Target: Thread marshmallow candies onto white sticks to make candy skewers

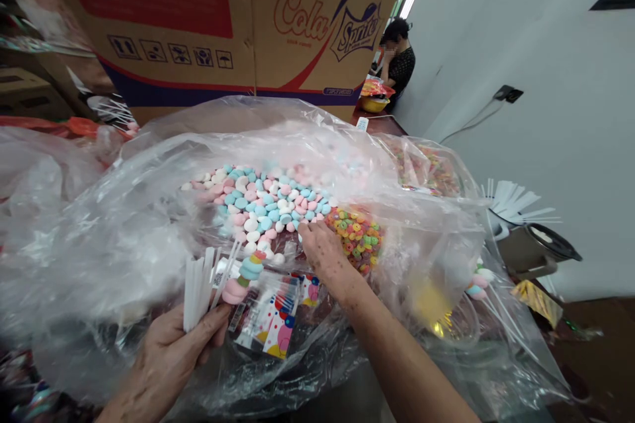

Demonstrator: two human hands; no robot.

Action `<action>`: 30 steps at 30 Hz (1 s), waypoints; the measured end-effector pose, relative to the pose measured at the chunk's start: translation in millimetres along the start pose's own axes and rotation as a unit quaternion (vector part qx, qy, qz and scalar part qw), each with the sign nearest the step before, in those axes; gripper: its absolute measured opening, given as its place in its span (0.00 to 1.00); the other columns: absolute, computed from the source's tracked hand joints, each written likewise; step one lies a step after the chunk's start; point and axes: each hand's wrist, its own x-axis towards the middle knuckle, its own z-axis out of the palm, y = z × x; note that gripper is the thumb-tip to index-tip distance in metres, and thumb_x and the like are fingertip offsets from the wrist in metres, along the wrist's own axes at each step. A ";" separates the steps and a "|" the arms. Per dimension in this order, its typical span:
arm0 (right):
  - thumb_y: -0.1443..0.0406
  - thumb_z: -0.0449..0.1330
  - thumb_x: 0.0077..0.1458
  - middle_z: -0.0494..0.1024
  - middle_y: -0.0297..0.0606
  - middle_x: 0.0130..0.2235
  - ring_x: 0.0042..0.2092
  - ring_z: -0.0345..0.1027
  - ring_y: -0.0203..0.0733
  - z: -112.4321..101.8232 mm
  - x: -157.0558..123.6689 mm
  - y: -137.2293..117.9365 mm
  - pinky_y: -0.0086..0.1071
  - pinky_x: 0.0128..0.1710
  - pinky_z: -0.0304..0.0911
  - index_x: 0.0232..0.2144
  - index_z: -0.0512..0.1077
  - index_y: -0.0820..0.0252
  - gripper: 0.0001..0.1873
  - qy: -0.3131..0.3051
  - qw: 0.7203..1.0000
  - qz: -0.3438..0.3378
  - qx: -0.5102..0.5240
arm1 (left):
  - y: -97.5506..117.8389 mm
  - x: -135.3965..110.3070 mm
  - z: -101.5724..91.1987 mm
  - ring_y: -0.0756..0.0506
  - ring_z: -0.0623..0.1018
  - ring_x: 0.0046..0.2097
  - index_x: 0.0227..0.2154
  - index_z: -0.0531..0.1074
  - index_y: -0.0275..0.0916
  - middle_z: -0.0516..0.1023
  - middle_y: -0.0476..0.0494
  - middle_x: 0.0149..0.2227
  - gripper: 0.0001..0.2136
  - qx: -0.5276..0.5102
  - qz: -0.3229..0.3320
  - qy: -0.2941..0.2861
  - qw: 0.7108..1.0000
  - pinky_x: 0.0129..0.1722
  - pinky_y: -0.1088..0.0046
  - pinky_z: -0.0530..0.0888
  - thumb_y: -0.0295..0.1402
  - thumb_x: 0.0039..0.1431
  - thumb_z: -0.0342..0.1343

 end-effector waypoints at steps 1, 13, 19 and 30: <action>0.76 0.52 0.56 0.76 0.47 0.41 0.44 0.66 0.48 0.4 0.3 -2.1 0.35 0.44 0.61 0.38 0.71 0.60 0.12 0.003 1.000 0.002 0.000 | -0.1 0.7 0.3 0.53 0.61 0.16 0.12 0.68 0.39 0.67 0.52 0.14 0.21 0.002 0.005 -0.001 1.000 0.16 0.77 0.55 0.47 0.49 0.63; 0.64 0.63 0.47 0.73 0.28 0.27 0.26 0.66 0.35 -10.8 -13.4 -13.0 0.29 0.26 0.62 0.32 0.68 0.56 0.09 0.065 0.780 0.111 0.613 | 0.0 6.2 1.9 0.52 0.59 0.16 0.35 0.81 0.41 0.65 0.56 0.15 0.11 0.030 0.061 -0.056 0.996 0.16 0.77 0.55 0.40 0.55 0.59; 0.66 0.69 0.40 0.76 0.29 0.27 0.26 0.69 0.33 -13.8 -22.0 -28.3 0.28 0.26 0.67 0.29 0.71 0.58 0.12 0.047 0.648 0.132 0.748 | 3.0 5.4 2.7 0.49 0.64 0.21 0.33 0.81 0.39 0.65 0.55 0.16 0.11 0.048 0.085 -0.097 0.990 0.22 0.75 0.63 0.39 0.55 0.57; 0.65 0.71 0.39 0.81 0.33 0.29 0.28 0.72 0.34 -11.1 -23.3 -30.7 0.28 0.27 0.72 0.33 0.80 0.59 0.13 0.048 0.647 0.143 0.747 | 6.5 3.2 5.4 0.50 0.61 0.21 0.35 0.80 0.39 0.64 0.56 0.17 0.12 0.049 0.080 -0.080 0.992 0.22 0.75 0.60 0.39 0.57 0.56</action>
